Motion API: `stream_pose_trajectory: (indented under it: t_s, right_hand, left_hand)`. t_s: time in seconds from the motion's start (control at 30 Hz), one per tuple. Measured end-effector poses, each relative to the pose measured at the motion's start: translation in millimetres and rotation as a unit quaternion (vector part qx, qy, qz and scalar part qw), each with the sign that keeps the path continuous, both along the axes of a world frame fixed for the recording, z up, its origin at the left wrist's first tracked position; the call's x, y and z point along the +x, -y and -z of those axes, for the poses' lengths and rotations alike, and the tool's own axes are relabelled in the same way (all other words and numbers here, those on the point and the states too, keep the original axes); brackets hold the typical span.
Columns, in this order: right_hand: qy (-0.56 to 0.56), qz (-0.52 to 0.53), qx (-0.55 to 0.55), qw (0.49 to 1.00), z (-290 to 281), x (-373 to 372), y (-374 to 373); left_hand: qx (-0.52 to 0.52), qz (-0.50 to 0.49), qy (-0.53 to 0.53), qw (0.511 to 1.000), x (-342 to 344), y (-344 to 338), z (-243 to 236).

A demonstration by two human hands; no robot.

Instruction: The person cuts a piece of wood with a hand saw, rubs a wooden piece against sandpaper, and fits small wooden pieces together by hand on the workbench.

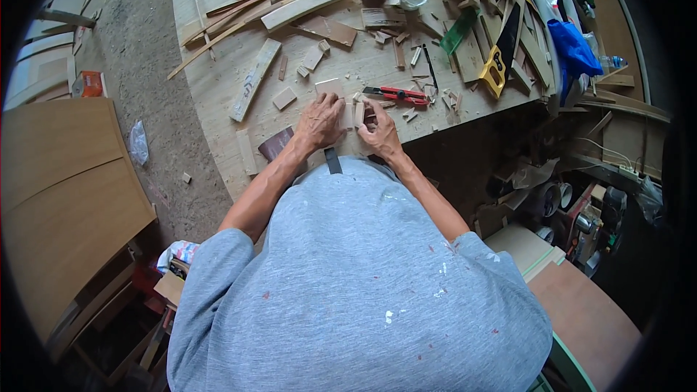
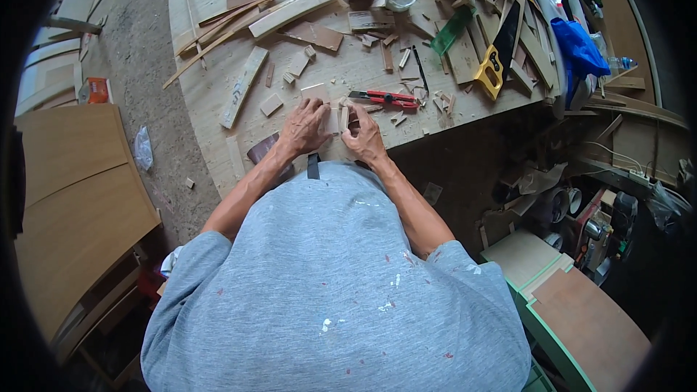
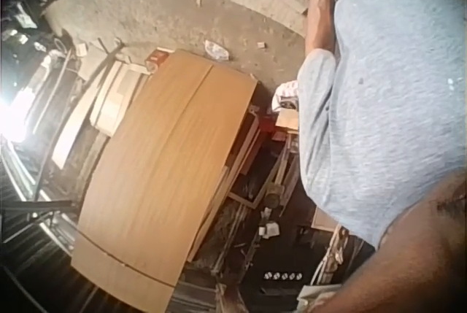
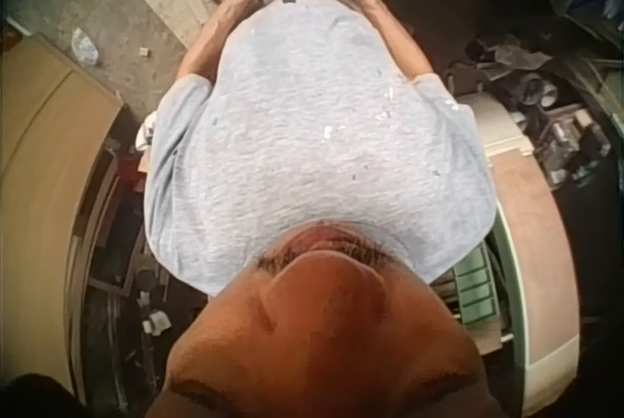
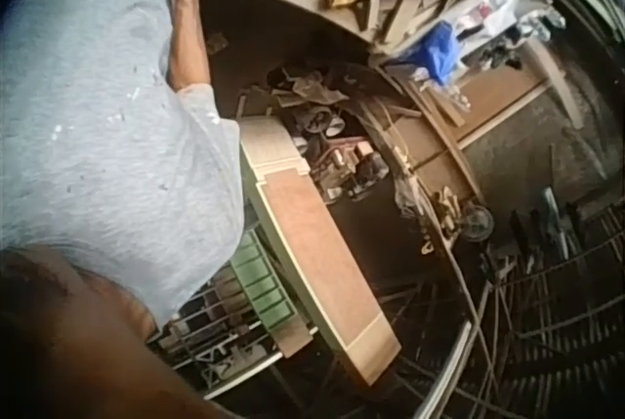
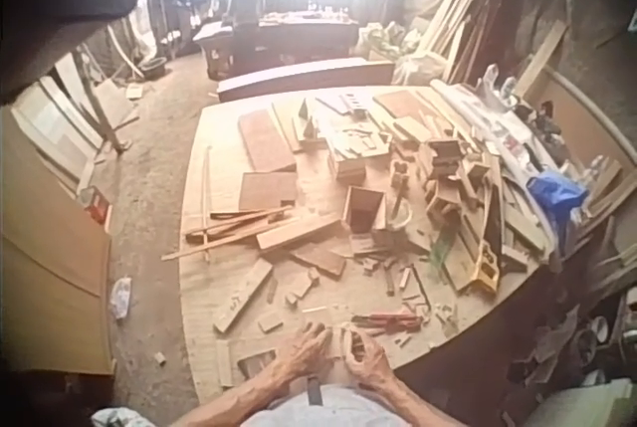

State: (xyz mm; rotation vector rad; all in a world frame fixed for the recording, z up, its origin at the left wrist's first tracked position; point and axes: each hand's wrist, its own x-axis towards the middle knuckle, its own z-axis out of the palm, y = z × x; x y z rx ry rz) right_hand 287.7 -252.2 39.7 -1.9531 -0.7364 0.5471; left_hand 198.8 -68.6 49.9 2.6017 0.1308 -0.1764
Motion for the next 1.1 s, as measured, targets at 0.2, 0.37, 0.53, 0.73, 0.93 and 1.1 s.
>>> stream_pose_trajectory:
  t_s: [0.2, 0.37, 0.53, 0.73, 0.93, 1.1]
  right_hand:
    - [-0.041, -0.003, 0.026, 0.999, 14, 3, -5]
    - [-0.001, -0.039, 0.016, 0.999, 15, 11, -5]
    - [-0.048, -0.042, 0.010, 0.998, 9, 11, -7]
    - [-0.106, -0.058, -0.055, 0.991, -15, 12, -10]
    - [-0.115, -0.059, -0.003, 0.992, 10, 12, -7]
    - [-0.208, -0.054, 0.052, 0.975, 26, 11, -17]
  left_hand:
    - [-0.002, -0.003, 0.025, 1.000, -6, 3, 6]
    - [-0.022, -0.019, 0.038, 0.999, -8, 4, 8]
    - [-0.033, -0.019, 0.055, 0.998, -7, 2, 9]
    - [-0.036, -0.017, 0.046, 0.998, -7, 3, 11]
    - [-0.022, -0.034, 0.058, 0.997, -15, -2, 7]
    - [-0.020, -0.067, 0.085, 0.994, -23, -7, 1]
